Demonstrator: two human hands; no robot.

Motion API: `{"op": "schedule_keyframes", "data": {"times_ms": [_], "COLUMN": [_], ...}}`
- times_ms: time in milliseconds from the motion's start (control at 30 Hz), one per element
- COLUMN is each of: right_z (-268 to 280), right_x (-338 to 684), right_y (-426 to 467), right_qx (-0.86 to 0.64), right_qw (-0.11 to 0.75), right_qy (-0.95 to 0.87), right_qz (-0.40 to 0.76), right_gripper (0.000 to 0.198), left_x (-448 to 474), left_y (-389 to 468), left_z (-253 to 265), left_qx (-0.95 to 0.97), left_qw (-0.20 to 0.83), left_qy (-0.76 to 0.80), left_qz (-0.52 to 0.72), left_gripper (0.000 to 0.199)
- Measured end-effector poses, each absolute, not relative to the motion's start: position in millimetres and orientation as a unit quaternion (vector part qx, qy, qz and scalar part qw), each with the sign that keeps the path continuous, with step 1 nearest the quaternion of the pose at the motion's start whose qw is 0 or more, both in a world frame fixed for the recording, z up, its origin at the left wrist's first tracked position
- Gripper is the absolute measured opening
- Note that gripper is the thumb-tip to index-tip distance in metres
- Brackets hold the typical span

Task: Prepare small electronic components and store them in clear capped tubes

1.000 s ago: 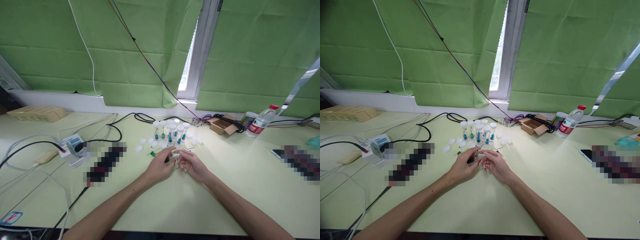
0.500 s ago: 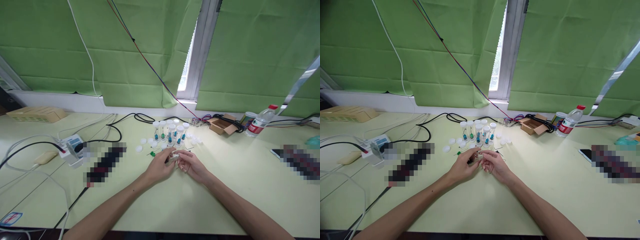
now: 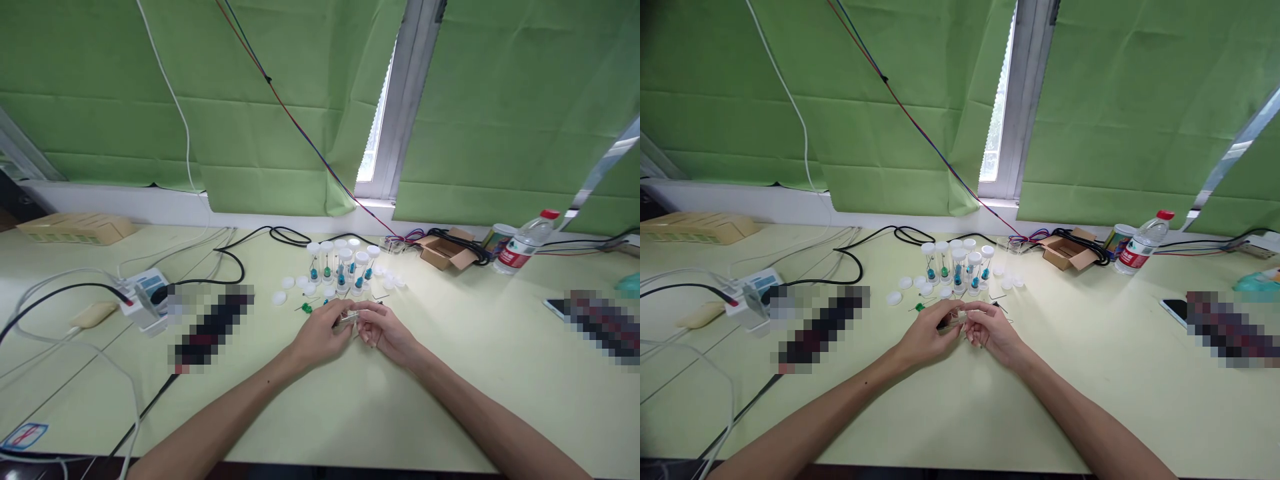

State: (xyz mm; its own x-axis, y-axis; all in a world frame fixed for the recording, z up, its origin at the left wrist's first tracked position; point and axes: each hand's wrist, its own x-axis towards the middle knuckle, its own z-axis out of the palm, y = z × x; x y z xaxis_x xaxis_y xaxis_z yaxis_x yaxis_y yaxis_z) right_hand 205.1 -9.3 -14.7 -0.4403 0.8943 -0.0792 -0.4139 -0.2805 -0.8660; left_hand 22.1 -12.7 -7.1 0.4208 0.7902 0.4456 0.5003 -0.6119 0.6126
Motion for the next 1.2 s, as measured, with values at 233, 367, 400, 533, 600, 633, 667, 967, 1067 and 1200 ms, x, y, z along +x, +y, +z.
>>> {"op": "schedule_keyframes", "data": {"times_ms": [233,367,400,533,600,633,667,967,1067,1200], "right_z": [-19,-19,-19,-19,-19,-19,-19,-13,-12,-12], "right_x": [200,196,195,195,195,195,195,197,199,200], "right_y": [-13,-18,-20,-24,-25,-25,-24,-26,-26,-22], "right_qx": [-0.305,-0.331,-0.339,-0.358,-0.369,-0.374,-0.379,-0.372,-0.376,-0.395], "right_qw": [0.471,0.474,0.471,0.467,0.469,0.472,0.475,0.538,0.557,0.567], "right_qy": [-0.467,-0.552,-0.57,-0.611,-0.625,-0.63,-0.634,-0.638,-0.628,-0.62], "right_qz": [0.683,0.6,0.582,0.529,0.504,0.491,0.478,0.407,0.393,0.373], "right_gripper": [0.031,0.032,0.033,0.037,0.034,0.033,0.032,0.026,0.027,0.026], "left_x": [25,25,24,23,24,24,24,27,24,17], "left_y": [-12,-13,-13,-15,-16,-16,-16,-24,-24,-13], "left_z": [-6,-2,-2,-1,-1,-1,0,5,8,12], "left_qx": [0.793,0.779,0.779,0.792,0.795,0.795,0.795,0.804,0.819,0.834], "left_qw": [0.219,0.258,0.264,0.281,0.287,0.289,0.292,0.336,0.299,0.182], "left_qy": [0.416,0.425,0.423,0.395,0.389,0.388,0.386,0.365,0.375,0.395], "left_qz": [0.388,0.381,0.38,0.371,0.367,0.366,0.366,0.329,0.315,0.339], "left_gripper": [0.037,0.047,0.049,0.056,0.057,0.057,0.057,0.064,0.066,0.053]}}
